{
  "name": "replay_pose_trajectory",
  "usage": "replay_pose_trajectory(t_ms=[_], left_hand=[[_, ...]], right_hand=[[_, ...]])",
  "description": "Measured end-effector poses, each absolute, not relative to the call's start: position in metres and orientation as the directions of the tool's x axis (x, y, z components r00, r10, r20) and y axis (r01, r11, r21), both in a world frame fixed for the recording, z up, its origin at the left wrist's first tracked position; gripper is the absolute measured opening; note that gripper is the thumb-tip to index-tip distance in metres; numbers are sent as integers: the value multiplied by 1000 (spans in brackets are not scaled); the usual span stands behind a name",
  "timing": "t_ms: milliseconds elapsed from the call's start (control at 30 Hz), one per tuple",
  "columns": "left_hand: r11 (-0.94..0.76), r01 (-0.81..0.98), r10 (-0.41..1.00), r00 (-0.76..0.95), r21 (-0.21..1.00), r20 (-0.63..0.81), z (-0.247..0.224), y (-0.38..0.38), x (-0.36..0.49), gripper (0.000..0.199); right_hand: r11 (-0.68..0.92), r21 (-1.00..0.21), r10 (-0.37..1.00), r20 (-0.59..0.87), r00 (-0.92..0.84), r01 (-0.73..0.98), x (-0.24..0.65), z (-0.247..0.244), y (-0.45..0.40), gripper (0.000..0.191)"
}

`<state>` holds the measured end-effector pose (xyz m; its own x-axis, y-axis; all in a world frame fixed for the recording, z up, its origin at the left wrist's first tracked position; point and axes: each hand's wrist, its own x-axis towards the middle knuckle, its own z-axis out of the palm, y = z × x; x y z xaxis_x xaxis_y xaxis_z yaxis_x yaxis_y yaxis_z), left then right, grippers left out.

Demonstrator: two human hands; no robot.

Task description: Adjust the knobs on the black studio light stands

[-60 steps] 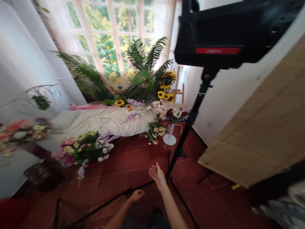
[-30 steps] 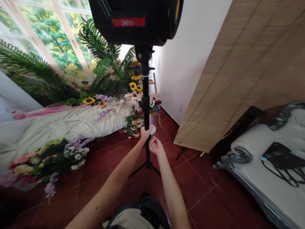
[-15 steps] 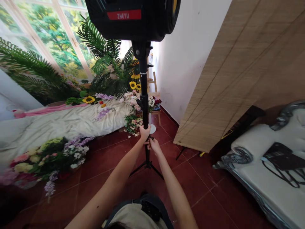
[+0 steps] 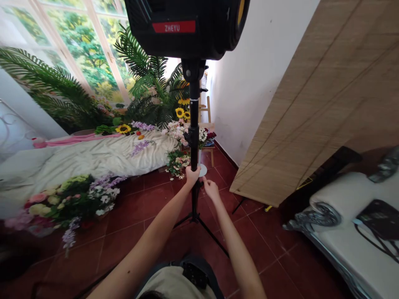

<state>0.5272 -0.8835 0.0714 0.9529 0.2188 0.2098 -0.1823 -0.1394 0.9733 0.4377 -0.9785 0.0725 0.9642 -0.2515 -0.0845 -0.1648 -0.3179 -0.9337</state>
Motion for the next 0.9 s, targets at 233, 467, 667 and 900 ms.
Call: replay_pose_trajectory(t_ms=[233,467,667,900], left_hand=[[-69,-176,202,961,982,187,69,-882,527,30],[-143,-154,212,960,978,182,66,-882,530,29],[-16,-166,28,986,986,167,62,-867,521,32],[20,-143,-169,975,990,144,53,-848,496,47]], right_hand=[[-202,-851,-268,524,809,484,467,190,-971,49],[-252,-797,11,565,825,549,514,283,-945,49],[-321,-825,-14,494,869,464,522,263,-935,35],[-130,-892,188,407,894,433,512,211,-939,29]])
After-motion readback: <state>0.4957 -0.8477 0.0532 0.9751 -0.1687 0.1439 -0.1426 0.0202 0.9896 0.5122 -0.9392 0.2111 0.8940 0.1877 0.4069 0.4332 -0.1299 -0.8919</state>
